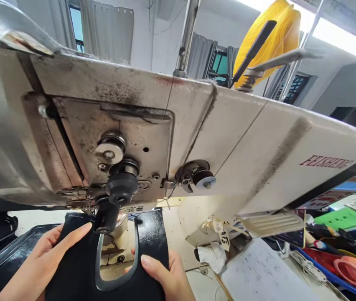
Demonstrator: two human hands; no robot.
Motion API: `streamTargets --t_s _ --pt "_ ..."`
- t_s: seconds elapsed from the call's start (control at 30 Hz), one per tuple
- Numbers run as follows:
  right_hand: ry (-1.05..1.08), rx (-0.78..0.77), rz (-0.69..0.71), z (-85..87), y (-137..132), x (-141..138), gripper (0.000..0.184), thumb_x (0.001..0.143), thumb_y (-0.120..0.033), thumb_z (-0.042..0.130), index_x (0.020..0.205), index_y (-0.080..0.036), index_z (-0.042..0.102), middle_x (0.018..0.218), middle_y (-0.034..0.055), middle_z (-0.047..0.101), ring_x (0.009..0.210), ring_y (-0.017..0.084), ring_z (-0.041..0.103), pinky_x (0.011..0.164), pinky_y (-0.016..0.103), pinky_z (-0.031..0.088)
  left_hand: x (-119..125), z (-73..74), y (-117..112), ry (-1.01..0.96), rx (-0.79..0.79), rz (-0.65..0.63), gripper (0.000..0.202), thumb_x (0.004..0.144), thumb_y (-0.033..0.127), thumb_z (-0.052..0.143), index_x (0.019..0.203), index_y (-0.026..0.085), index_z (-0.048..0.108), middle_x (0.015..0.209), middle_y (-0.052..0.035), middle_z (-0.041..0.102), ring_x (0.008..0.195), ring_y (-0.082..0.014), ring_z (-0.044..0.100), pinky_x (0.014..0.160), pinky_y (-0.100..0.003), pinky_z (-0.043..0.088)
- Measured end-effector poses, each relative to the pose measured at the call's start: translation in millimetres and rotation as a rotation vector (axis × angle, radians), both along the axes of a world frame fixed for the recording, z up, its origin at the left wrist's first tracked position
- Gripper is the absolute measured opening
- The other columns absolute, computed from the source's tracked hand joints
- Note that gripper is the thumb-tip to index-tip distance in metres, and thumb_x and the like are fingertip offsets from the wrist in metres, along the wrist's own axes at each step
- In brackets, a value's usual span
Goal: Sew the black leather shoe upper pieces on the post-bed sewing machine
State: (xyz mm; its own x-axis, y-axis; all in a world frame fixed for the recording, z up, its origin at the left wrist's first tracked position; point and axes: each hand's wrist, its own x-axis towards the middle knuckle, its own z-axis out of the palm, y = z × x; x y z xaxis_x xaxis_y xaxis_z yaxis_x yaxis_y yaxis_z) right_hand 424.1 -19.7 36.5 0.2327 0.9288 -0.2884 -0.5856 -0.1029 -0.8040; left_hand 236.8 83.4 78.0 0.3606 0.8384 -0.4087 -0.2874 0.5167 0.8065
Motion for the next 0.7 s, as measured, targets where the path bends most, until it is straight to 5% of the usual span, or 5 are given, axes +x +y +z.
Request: streamTargets --t_s 0.27,0.7 --pt "0.016 0.004 0.016 -3.4 13 0 0.047 0.061 -0.047 0.094 0.093 -0.014 0.084 0.063 0.0093 0.077 0.059 0.018 0.074 0.06 0.022 0.055 1 -0.7 10 0.071 0.032 0.111 0.039 0.062 0.034 0.091 0.092 0.018 0.075 0.074 -0.0068 0.082 0.064 -0.0322 0.078 0.051 -0.032 0.061" --pt "0.0 0.015 -0.023 -4.7 16 0 0.044 0.062 -0.046 0.093 0.092 -0.015 0.083 0.064 0.0094 0.077 0.059 0.021 0.073 0.06 0.027 0.055 3 -4.2 16 0.084 0.079 0.076 0.027 0.063 0.033 0.09 0.079 0.019 0.073 0.069 -0.0054 0.081 0.056 -0.0261 0.076 0.049 -0.028 0.061"
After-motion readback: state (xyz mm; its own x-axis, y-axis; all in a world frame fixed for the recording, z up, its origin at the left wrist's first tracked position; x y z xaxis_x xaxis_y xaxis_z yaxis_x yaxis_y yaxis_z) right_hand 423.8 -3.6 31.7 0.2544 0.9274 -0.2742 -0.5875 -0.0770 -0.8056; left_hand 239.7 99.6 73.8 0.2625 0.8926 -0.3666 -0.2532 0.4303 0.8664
